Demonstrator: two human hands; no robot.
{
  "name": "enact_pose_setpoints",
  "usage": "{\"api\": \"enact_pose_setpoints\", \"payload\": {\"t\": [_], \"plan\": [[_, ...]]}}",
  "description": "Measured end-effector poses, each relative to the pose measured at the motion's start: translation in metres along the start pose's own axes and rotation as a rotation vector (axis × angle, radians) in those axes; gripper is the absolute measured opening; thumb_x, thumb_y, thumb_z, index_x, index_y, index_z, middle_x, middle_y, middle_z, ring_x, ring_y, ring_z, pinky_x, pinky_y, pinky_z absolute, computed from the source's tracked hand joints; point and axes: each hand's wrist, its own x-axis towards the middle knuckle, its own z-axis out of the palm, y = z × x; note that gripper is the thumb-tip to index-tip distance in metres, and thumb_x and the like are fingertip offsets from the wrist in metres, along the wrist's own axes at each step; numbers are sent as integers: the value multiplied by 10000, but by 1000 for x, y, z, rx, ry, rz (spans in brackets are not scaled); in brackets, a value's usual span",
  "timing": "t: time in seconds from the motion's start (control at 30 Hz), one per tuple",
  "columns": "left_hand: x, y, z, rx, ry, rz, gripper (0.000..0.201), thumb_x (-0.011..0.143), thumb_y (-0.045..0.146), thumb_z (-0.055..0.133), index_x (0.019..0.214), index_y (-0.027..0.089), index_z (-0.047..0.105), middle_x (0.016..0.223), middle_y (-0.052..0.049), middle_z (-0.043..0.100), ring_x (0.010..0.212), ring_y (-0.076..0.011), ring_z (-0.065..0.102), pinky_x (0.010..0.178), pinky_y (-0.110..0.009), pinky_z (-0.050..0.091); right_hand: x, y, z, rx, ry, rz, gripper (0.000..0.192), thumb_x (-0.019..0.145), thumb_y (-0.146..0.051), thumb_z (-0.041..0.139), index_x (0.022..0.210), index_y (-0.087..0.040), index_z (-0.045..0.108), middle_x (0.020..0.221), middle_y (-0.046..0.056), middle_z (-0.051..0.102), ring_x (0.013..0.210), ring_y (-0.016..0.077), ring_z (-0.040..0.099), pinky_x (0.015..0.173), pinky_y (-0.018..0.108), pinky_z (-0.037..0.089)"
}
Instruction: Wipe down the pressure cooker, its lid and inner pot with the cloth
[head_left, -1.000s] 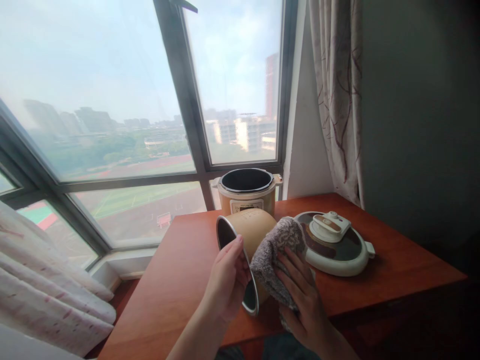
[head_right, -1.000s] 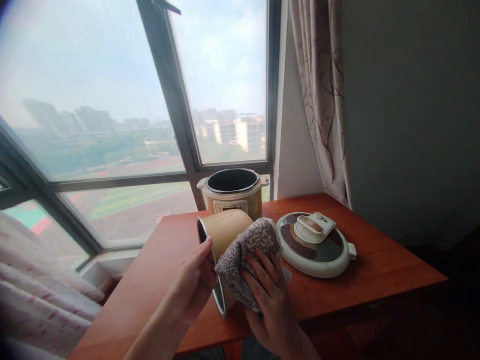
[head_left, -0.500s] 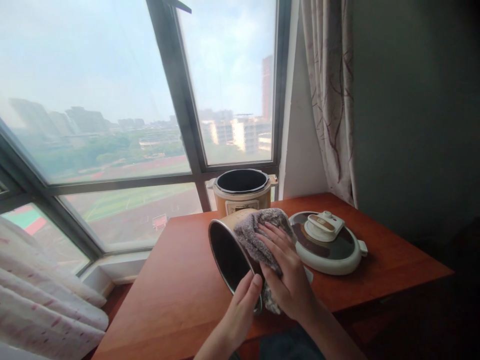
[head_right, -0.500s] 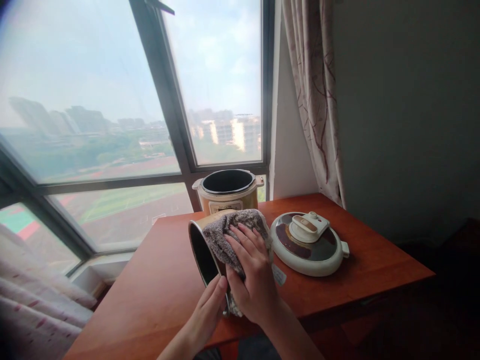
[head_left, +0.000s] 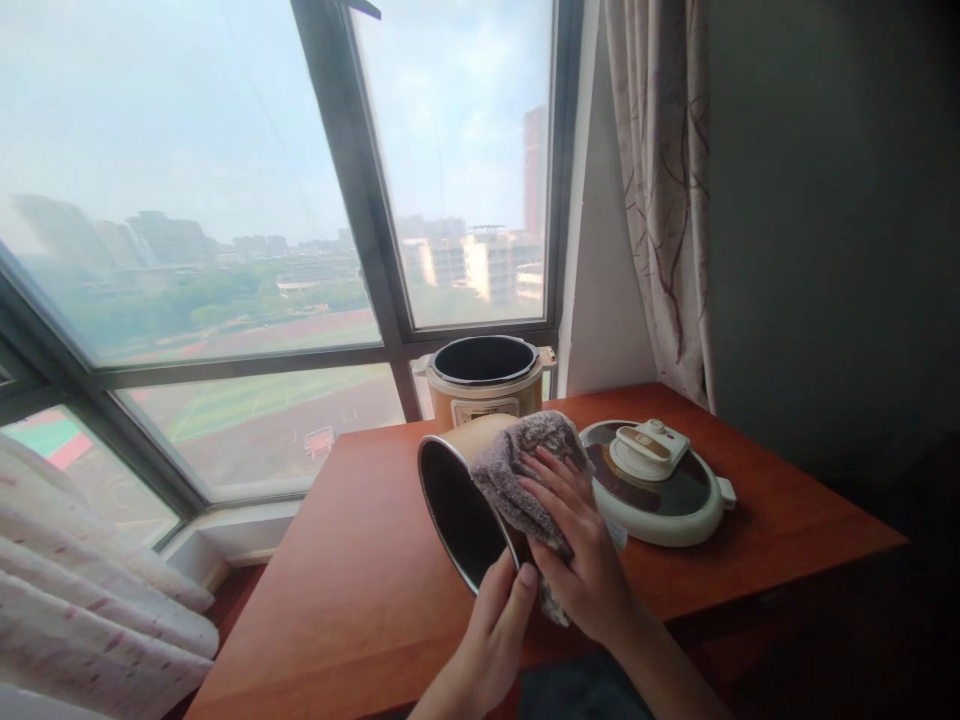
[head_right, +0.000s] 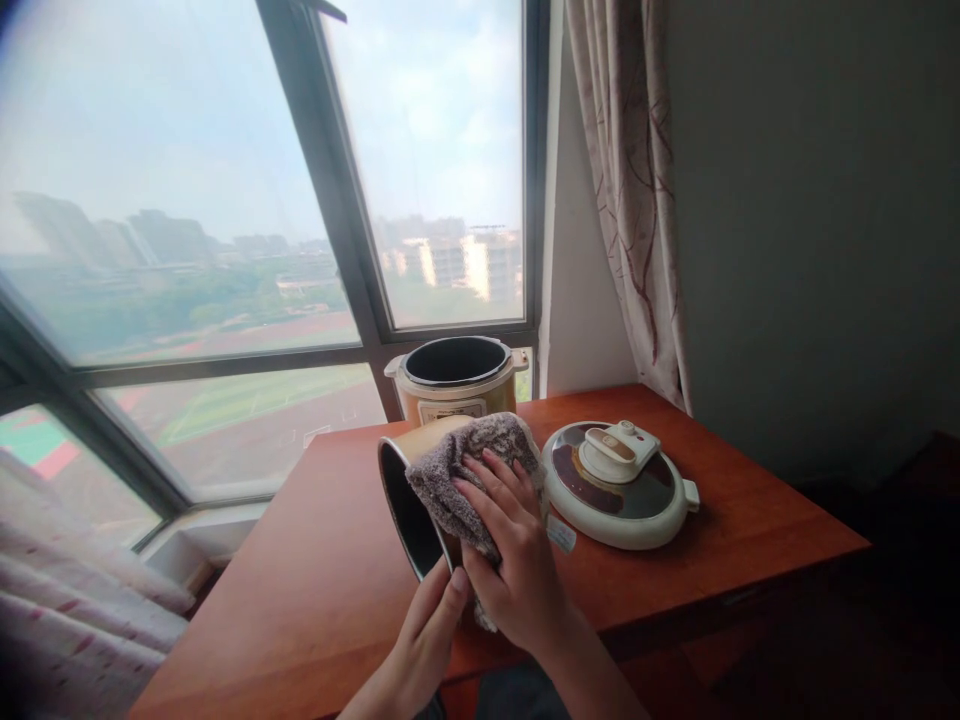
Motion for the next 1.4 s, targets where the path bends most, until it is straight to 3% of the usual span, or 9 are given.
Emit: {"api": "enact_pose_setpoints", "payload": {"t": [0.17,0.33,0.53,0.63,0.73,0.87,0.97,1.17,1.4], "plan": [[11,36,21,-332,56,-37,461,852,497,702,1199,195,713,1321,-100,674,1342,-302,523,1198,-421,310,-46,4,6,-65,48,-18,610,878,-163,494,1476,-269,434,1564,68,430,1496,337,282,1156,659,308],[25,78,35,-560,154,-182,452,830,474,727,1141,147,705,1175,-133,735,1195,-322,642,1094,-462,452,-86,18,16,-155,80,-58,650,877,-176,500,1511,-272,400,1578,78,405,1480,364,310,1093,664,408],[40,97,32,-680,230,-235,557,874,453,665,1314,117,611,1231,-158,711,1191,-327,649,1091,-470,465,-90,22,22,-149,106,-31,635,889,-167,497,1509,-270,403,1578,84,402,1472,362,328,1091,641,423],[38,86,31,-712,213,-232,546,885,480,637,1297,123,635,1274,-150,694,1267,-331,597,1134,-479,421,-73,13,21,-95,126,-8,601,904,-164,487,1492,-271,419,1543,85,453,1466,345,342,1103,630,409],[26,57,28,-654,153,-175,523,861,518,655,1242,161,690,1314,-120,678,1352,-319,520,1187,-470,350,-52,5,18,-29,140,31,556,912,-165,491,1456,-273,452,1500,85,506,1453,329,367,1113,613,403],[5,12,17,-406,99,-124,545,828,589,665,1182,181,735,1317,-109,677,1394,-315,472,1224,-461,281,-23,-3,15,29,152,44,513,911,-158,492,1409,-279,489,1485,75,521,1445,314,377,1143,608,361],[-6,-8,4,-187,97,-116,539,777,613,703,1097,183,767,1245,-127,712,1394,-353,460,1207,-487,300,-3,-9,13,69,127,21,499,900,-168,501,1386,-283,514,1486,63,522,1442,307,381,1166,600,326],[-5,-19,-7,-40,128,-76,539,724,636,740,1027,193,781,1190,-143,730,1382,-377,461,1197,-481,309,20,-14,13,78,54,2,500,876,-168,531,1363,-277,545,1459,43,558,1424,287,409,1188,564,301],[0,-15,0,-157,235,-50,483,749,574,756,1059,204,764,1206,-121,723,1352,-342,498,1179,-437,349,3,-19,17,27,-20,-12,592,854,-163,511,1437,-260,469,1538,44,471,1476,293,326,1215,571,225]]}}
